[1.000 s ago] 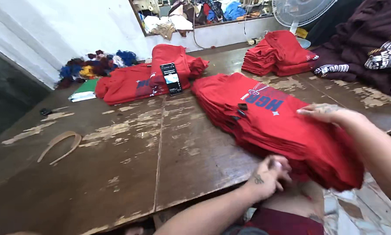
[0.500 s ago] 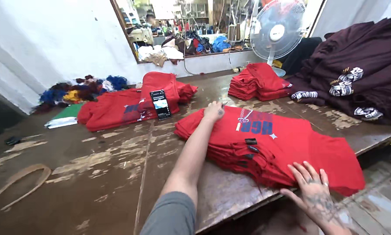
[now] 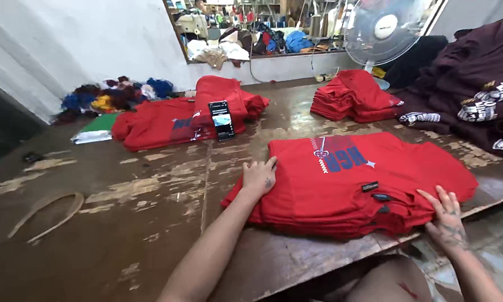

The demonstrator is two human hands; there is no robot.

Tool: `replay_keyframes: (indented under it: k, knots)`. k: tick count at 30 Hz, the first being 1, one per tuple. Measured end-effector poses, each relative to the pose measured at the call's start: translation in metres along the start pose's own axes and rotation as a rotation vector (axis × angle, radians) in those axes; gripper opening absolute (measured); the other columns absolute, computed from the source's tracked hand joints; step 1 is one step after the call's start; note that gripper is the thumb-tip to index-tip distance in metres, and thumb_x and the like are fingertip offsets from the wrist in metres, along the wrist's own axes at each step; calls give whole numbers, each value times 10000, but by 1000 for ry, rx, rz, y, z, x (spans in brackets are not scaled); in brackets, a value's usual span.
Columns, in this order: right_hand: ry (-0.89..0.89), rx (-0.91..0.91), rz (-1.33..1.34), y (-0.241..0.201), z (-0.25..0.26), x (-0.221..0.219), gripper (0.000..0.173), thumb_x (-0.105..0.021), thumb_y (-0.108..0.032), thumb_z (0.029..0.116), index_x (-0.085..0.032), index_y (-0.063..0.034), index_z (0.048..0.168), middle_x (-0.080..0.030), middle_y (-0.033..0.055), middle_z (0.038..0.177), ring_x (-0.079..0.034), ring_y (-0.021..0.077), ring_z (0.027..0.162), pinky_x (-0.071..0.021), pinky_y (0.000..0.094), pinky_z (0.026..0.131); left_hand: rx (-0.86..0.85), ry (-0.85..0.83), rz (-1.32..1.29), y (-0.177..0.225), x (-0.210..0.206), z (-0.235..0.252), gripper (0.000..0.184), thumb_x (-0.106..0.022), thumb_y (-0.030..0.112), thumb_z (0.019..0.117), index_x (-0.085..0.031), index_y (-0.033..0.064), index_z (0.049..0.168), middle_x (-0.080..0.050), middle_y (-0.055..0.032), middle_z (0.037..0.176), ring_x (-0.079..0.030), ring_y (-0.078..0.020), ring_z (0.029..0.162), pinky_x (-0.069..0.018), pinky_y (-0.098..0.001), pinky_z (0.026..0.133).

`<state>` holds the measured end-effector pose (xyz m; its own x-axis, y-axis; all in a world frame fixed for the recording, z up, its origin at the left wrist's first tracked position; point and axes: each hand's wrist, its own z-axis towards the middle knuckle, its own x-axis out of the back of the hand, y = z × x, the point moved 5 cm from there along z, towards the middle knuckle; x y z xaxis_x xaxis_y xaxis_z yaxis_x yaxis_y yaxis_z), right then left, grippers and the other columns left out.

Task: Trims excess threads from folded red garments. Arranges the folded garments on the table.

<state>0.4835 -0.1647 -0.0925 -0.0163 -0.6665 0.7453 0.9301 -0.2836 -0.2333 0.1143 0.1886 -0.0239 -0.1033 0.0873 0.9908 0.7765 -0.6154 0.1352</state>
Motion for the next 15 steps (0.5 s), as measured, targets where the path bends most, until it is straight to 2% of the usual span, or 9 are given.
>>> replay_keyframes:
  k: [2, 5, 6, 8, 10, 11, 13, 14, 15]
  knots:
    - [-24, 17, 42, -9, 4, -4, 580, -543, -118, 836, -576, 43, 1393, -334, 387, 1564, -232, 651, 1449, -181, 693, 1203, 12, 64, 35, -15, -6, -28, 472, -334, 371, 1095, -451, 357, 1552, -695, -142, 1245, -623, -373, 1200, -339, -679, 1059]
    - [-131, 70, 58, -15, 14, -7, 581, -543, -143, 849, -571, 25, 1405, -342, 367, 1571, -261, 634, 1449, -198, 697, 1196, 33, 129, 49, -37, -9, -51, 451, -366, 359, 1090, -499, 349, 1521, -703, -122, 1210, -639, -356, 1146, -388, -648, 1000]
    - [-220, 87, 55, -17, 19, -1, 578, -561, -65, 835, -578, 7, 1408, -362, 355, 1567, -295, 627, 1438, -220, 701, 1189, 45, 146, 26, -46, -8, -55, 439, -372, 366, 1092, -526, 336, 1502, -701, -119, 1216, -634, -355, 1158, -409, -635, 983]
    - [-356, 128, 40, -44, 41, 29, 494, -581, 79, 843, -659, 2, 1324, -516, 340, 1456, -451, 603, 1352, -324, 732, 1124, 106, 204, -80, -80, -6, -53, 421, -381, 379, 1096, -588, 251, 1440, -674, -132, 1291, -605, -376, 1231, -456, -631, 973]
    - [-362, 272, 111, -115, 66, 74, 397, -567, -56, 915, -678, -10, 1294, -603, 285, 1375, -539, 509, 1311, -389, 688, 1087, 236, 286, -234, -126, 3, -49, 443, -373, 345, 1105, -577, 131, 1434, -639, -204, 1337, -594, -428, 1250, -460, -659, 997]
    - [-327, 383, 199, -164, 74, 97, 378, -558, -161, 974, -654, -32, 1317, -610, 233, 1383, -545, 413, 1338, -406, 604, 1119, 323, 317, -349, -149, 6, -48, 449, -361, 326, 1114, -558, 90, 1440, -638, -231, 1323, -619, -433, 1219, -478, -657, 991]
    - [-325, 622, 452, -262, 87, 129, 289, -516, -275, 1072, -571, -134, 1319, -599, 63, 1396, -491, 156, 1396, -359, 373, 1194, 511, 366, -621, -188, 2, -44, 449, -323, 330, 1129, -533, 72, 1432, -680, -248, 1166, -702, -399, 964, -554, -602, 844]
    - [-349, 729, 613, -301, 89, 140, 274, -522, -261, 1073, -586, -131, 1306, -633, 53, 1362, -513, 128, 1376, -356, 344, 1199, 572, 385, -682, -200, -4, -42, 456, -313, 343, 1131, -536, 76, 1425, -695, -246, 1086, -708, -389, 861, -566, -582, 782]
    - [-400, 814, 745, -334, 88, 150, 267, -523, -232, 1070, -593, -110, 1296, -669, 88, 1297, -560, 152, 1333, -365, 356, 1191, 599, 404, -699, -207, -8, -40, 462, -311, 347, 1129, -547, 73, 1416, -705, -240, 1043, -707, -387, 833, -564, -581, 777]
